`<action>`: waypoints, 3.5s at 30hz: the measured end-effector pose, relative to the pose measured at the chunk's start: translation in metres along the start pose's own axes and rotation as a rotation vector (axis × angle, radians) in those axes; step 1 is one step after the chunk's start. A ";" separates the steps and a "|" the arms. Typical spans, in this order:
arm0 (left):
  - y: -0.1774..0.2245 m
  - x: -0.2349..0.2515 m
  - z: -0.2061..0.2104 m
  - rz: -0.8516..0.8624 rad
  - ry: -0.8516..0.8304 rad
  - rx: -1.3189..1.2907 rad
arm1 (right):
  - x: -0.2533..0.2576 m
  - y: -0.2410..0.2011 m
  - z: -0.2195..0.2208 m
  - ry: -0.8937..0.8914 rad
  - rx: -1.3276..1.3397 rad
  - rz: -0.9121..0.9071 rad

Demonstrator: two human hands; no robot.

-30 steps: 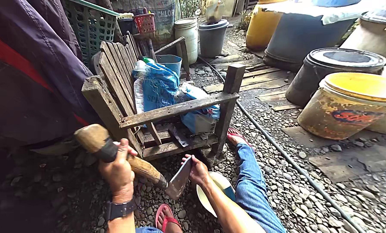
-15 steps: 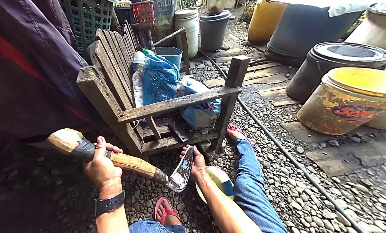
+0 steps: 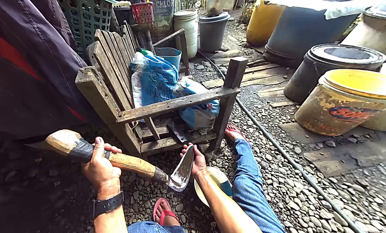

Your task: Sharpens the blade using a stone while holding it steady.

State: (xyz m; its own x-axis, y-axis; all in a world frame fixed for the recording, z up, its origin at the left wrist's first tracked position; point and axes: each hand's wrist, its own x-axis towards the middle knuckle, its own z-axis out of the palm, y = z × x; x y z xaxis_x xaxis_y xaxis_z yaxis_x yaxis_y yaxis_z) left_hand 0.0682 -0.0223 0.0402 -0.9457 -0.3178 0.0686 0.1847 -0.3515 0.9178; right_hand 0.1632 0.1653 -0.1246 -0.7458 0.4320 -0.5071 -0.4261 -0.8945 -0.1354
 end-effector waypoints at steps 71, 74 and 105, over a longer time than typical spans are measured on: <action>-0.024 0.008 0.021 0.265 0.132 0.091 | 0.086 -0.020 0.071 -0.065 -2.251 -0.233; -0.033 0.019 0.022 0.256 0.158 0.107 | 0.094 -0.016 0.068 -0.093 -2.312 -0.169; -0.065 0.032 0.025 0.252 0.039 0.125 | 0.068 -0.004 0.038 -0.322 -2.565 -0.315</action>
State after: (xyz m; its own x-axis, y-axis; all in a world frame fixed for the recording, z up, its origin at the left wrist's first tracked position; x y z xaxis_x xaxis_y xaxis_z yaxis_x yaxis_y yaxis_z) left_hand 0.0195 0.0122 -0.0071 -0.8626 -0.4159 0.2881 0.3761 -0.1461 0.9150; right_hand 0.0947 0.2031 -0.1259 -0.9202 0.2940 -0.2586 0.3830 0.8129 -0.4387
